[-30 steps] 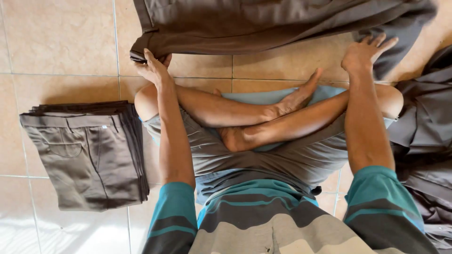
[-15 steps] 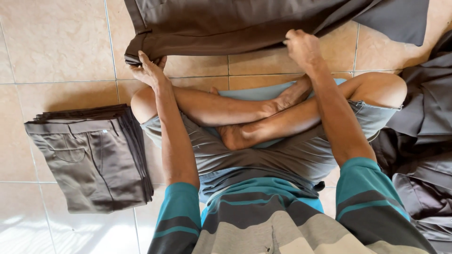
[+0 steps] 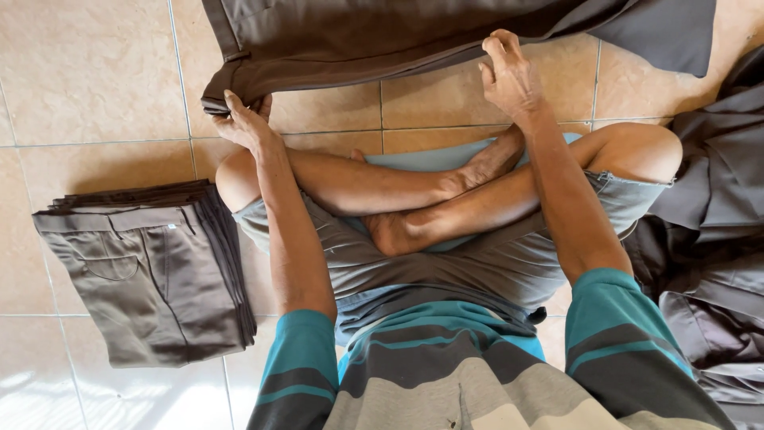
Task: Folding brown trousers and stacking them neatly on the floor.
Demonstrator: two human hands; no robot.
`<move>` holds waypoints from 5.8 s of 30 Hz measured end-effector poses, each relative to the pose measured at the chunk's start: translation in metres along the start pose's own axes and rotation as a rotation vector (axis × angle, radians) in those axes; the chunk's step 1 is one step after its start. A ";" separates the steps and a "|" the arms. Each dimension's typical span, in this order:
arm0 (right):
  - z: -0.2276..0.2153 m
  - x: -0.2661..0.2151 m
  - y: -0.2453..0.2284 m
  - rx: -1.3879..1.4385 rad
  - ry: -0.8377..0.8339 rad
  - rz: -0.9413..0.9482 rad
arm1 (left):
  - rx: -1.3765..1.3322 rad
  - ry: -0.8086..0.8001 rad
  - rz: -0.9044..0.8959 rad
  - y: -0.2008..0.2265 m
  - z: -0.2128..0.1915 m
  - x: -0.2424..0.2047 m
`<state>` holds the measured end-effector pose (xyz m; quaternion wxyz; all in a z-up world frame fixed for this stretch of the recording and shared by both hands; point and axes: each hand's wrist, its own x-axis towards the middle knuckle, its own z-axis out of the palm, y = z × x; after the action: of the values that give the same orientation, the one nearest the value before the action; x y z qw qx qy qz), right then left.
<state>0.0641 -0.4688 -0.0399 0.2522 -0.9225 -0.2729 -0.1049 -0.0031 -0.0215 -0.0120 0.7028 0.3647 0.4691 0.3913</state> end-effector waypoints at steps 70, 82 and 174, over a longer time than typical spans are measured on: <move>-0.065 0.039 -0.032 -0.368 -0.063 -0.272 | 0.815 -0.900 1.563 0.044 0.096 -0.115; -0.085 0.076 0.014 -0.712 0.002 -0.261 | 0.819 -0.599 1.543 0.107 0.123 -0.012; -0.057 0.018 0.031 -0.148 -0.390 0.949 | 2.324 -1.053 0.446 -0.183 -0.007 0.047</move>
<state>0.0936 -0.5128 0.0018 0.1505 -0.9625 0.1417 0.1758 0.0401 -0.0567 -0.1922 -0.0048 0.9369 0.1300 -0.3246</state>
